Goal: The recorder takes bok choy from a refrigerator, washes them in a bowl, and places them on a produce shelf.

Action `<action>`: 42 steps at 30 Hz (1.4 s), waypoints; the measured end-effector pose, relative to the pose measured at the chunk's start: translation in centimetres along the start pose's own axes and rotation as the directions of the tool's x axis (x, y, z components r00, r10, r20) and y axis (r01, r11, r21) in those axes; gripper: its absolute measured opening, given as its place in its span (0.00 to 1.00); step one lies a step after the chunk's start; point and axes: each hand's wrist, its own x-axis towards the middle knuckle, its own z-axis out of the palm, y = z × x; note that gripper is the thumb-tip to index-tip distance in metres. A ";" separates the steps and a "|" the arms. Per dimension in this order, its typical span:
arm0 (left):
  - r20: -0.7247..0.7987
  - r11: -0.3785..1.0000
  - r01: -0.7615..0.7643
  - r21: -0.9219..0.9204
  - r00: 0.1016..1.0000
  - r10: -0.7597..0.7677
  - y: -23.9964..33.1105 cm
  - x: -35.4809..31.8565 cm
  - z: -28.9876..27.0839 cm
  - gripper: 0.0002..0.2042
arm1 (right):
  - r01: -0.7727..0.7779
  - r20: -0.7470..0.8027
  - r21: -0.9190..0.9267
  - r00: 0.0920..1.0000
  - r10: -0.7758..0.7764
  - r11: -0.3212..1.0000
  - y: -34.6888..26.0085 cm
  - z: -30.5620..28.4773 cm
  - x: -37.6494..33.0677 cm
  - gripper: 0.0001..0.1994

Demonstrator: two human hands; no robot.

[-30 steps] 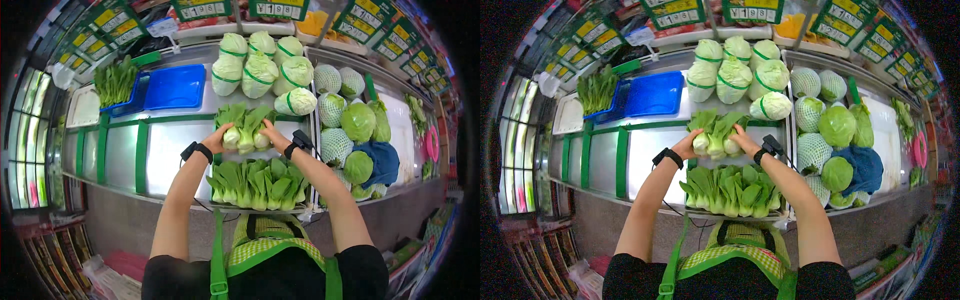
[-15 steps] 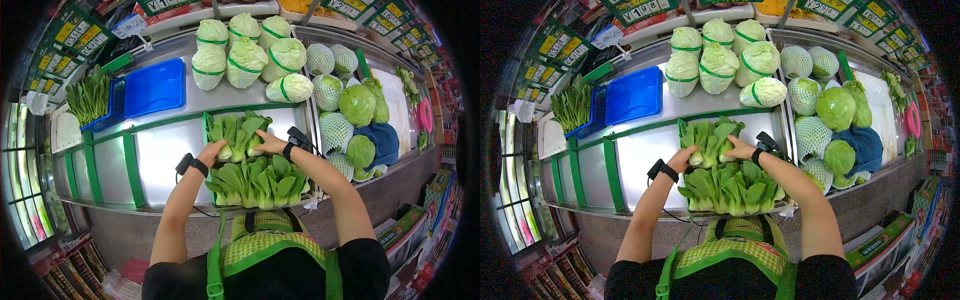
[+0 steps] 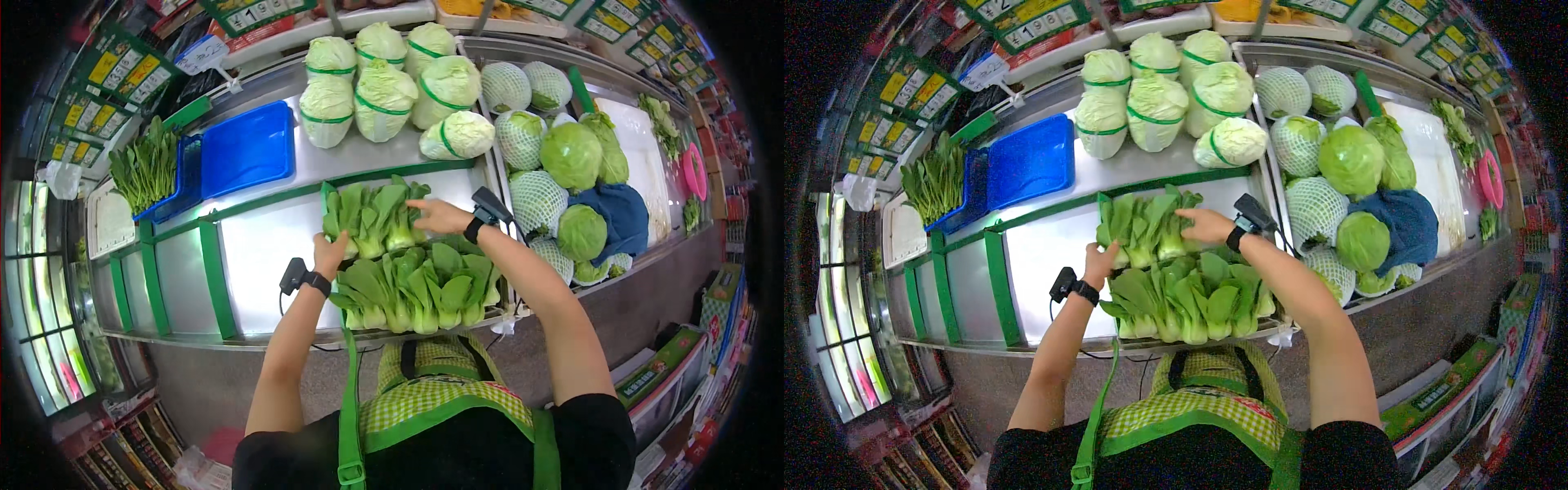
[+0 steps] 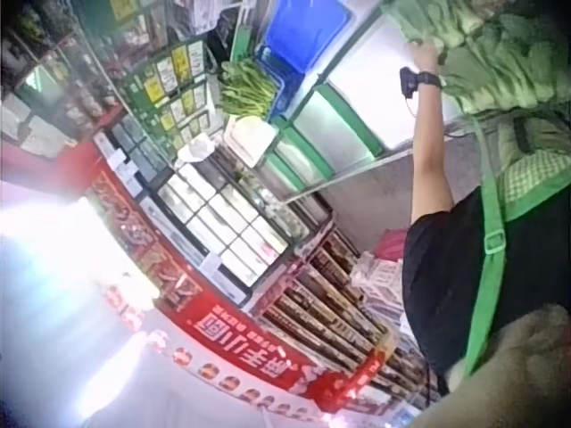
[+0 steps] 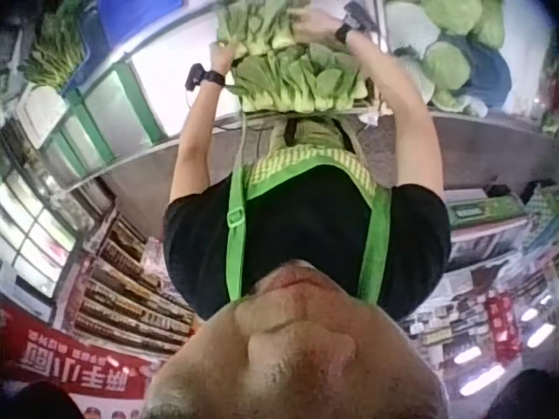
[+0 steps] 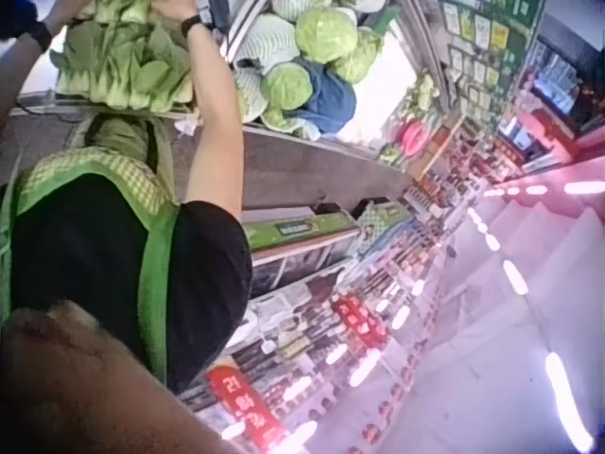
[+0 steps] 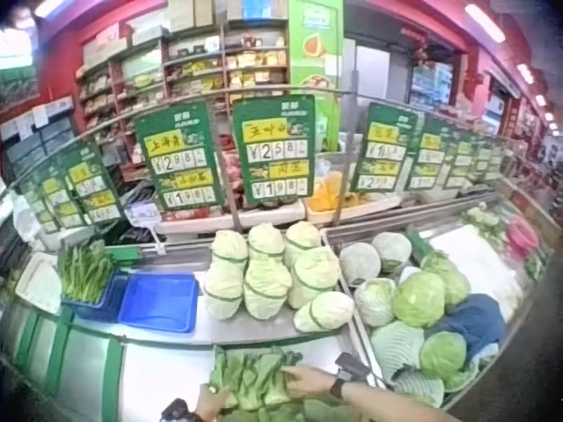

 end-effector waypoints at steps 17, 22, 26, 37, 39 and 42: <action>-0.293 0.966 -0.114 -0.233 0.955 0.042 8.4 -24.6 -0.9 0.29 | 0.386 -0.744 0.511 0.647 0.170 0.768 15.2 3.3 -44.6 0.18; -0.113 0.939 -0.197 -0.281 0.979 0.172 14.6 -32.7 9.6 0.23 | 0.307 -0.761 0.565 0.552 0.341 0.766 23.0 6.9 -55.4 0.17; 0.079 0.903 -0.285 -0.322 0.942 0.325 19.9 -38.6 19.6 0.21 | 0.381 -0.803 0.555 0.478 0.356 0.740 27.7 6.3 -61.8 0.16; 0.519 0.923 -0.182 -0.341 0.782 0.346 29.5 -48.7 49.3 0.15 | -0.039 -0.849 0.438 0.310 0.428 0.898 49.1 -1.8 -75.6 0.19; 0.562 0.935 -0.096 -0.342 0.776 0.286 31.0 -49.8 55.2 0.15 | -0.088 -0.809 0.518 0.274 0.520 0.851 53.9 -1.2 -80.2 0.19; 0.683 0.947 -0.043 -0.318 0.682 0.260 34.2 -51.6 63.4 0.17 | -0.095 -0.712 0.684 0.129 0.690 0.724 60.2 1.5 -87.2 0.19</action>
